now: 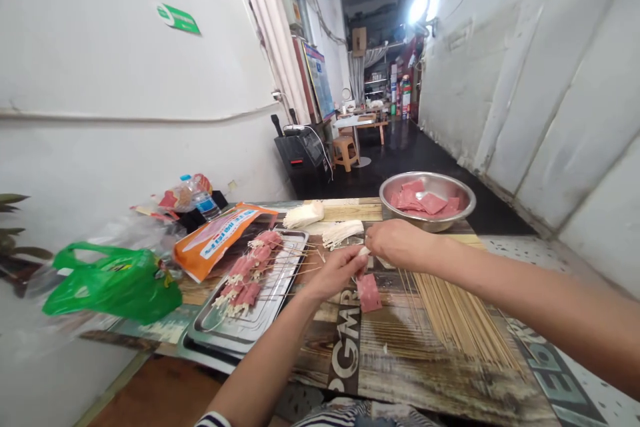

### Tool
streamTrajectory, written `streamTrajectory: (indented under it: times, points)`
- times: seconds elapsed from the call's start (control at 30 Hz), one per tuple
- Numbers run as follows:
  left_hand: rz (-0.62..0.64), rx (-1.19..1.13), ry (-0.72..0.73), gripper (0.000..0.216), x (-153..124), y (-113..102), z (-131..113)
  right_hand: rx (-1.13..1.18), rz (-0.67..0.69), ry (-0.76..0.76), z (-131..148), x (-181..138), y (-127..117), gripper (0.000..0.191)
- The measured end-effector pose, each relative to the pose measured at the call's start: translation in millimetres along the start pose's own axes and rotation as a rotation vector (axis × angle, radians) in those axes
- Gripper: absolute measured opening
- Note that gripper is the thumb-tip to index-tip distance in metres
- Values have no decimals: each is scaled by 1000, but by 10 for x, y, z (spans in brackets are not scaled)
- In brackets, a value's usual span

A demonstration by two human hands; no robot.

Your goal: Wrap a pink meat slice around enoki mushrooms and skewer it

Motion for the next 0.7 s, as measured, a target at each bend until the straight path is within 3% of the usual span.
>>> streamTrajectory:
  times: [0.13,0.27,0.4,0.6,0.7]
  points:
    - [52,-102,-96,39,17,28,110,49,-65,52,-183,-155,55,17]
    - [31,93,-78,35,92,3,126,76,-140,72,-231,-214,80,10]
    - [8,250,-93,33,204,-18,124,-41,-230,92,-117,-114,8,19]
    - [105,310,-108,30,262,-5,63,28,-81,259,-175,81,423,13]
    - [127,324,-75,35,218,-22,24,208,-129,342,-311,4,498,20]
Point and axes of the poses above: each hand's wrist, its own x-axis towards the middle knuckle, its own y-axis out of the palm, z = x × y, the point moved 10 cm from there along x, towards the middle knuckle, and after that the axes turned 6 degrees about -y, right-handed, at the moved point
